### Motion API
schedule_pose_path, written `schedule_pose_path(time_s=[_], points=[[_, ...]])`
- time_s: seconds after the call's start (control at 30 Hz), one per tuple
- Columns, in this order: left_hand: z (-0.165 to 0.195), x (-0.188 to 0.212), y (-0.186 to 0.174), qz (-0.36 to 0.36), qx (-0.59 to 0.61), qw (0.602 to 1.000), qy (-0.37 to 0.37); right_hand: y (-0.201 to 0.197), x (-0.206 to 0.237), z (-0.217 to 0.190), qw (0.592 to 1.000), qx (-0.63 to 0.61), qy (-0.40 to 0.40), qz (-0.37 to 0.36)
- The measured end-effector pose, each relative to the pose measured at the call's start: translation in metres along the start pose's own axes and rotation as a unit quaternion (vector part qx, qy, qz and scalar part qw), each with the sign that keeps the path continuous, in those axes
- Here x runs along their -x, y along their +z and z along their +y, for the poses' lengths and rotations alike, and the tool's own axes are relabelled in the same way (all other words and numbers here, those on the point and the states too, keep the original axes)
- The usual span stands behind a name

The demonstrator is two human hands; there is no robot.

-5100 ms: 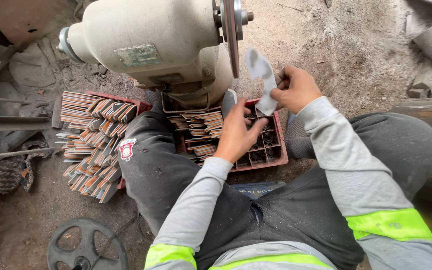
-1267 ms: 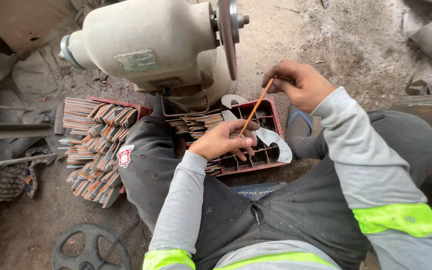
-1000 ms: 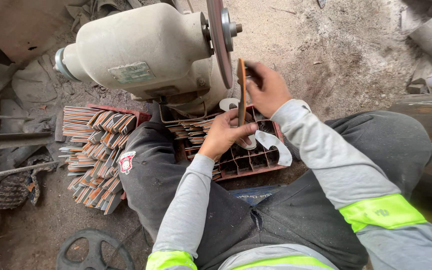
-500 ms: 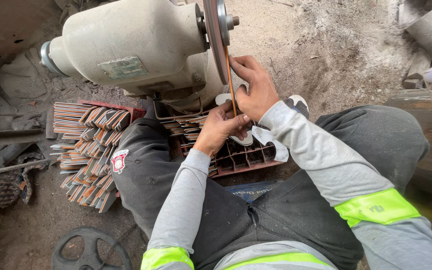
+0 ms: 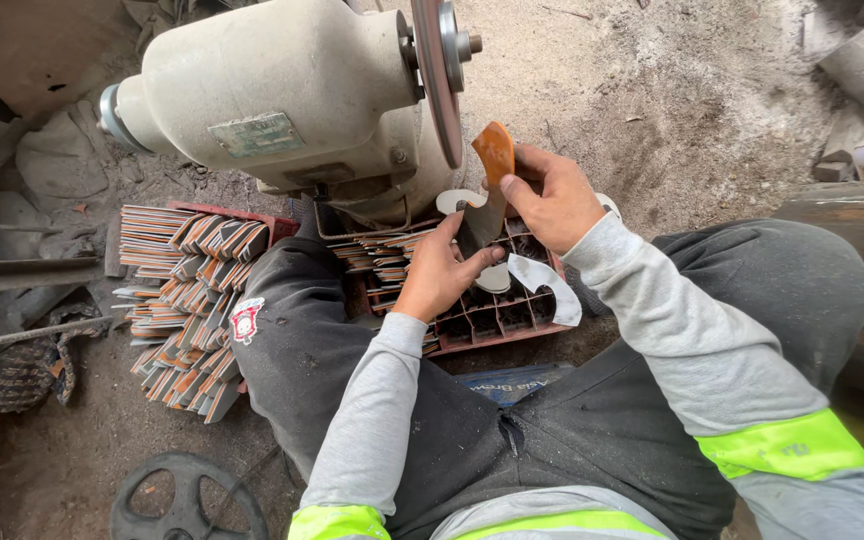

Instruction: The person sits on the ground and uses a bench grinder to sharpen the edges of small, curved metal pieces. They handle the pieces one at a time, pressing them against the spinning wheel, then placing them into a red crate.

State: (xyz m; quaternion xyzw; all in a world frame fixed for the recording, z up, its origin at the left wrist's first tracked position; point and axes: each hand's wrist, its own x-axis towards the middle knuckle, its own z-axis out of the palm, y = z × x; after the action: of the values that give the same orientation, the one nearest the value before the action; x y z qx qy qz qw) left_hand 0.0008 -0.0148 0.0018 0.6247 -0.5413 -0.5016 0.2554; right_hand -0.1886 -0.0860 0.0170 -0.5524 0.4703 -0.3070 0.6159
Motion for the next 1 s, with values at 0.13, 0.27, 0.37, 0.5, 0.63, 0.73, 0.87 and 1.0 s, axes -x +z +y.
schedule_pose_path(time_s=[0.13, 0.27, 0.37, 0.5, 0.63, 0.73, 0.87, 1.0], points=[[-0.004, -0.011, -0.003, -0.086, 0.227, 0.969, -0.039, 0.006, -0.017, 0.001, 0.996, 0.088, -0.010, -0.020], [-0.013, -0.032, -0.006, -0.125, 0.300, 0.945, -0.020, 0.021, -0.034, 0.001, 0.956, 0.216, -0.196, 0.026], [-0.016, -0.034, -0.003, -0.125, 0.321, 0.938, -0.015, 0.026, -0.036, -0.002, 0.962, 0.221, -0.154, 0.034], [-0.020, -0.022, 0.000, -0.129, 0.308, 0.943, -0.012, 0.029, -0.021, -0.009, 0.954, 0.243, -0.169, 0.036], [-0.025, 0.000, 0.008, -0.134, 0.333, 0.933, -0.028, 0.027, 0.002, -0.014, 0.944, 0.262, -0.198, 0.024], [-0.029, 0.014, 0.009, -0.097, 0.244, 0.965, 0.007, 0.004, 0.016, -0.018, 0.950, 0.250, -0.176, -0.057], [-0.026, 0.016, -0.002, 0.008, -0.003, 0.995, 0.099, -0.013, 0.017, -0.024, 0.980, 0.167, -0.085, -0.071], [-0.013, 0.002, -0.003, -0.071, 0.201, 0.976, -0.047, -0.001, 0.003, -0.021, 0.971, 0.204, -0.117, -0.030]])
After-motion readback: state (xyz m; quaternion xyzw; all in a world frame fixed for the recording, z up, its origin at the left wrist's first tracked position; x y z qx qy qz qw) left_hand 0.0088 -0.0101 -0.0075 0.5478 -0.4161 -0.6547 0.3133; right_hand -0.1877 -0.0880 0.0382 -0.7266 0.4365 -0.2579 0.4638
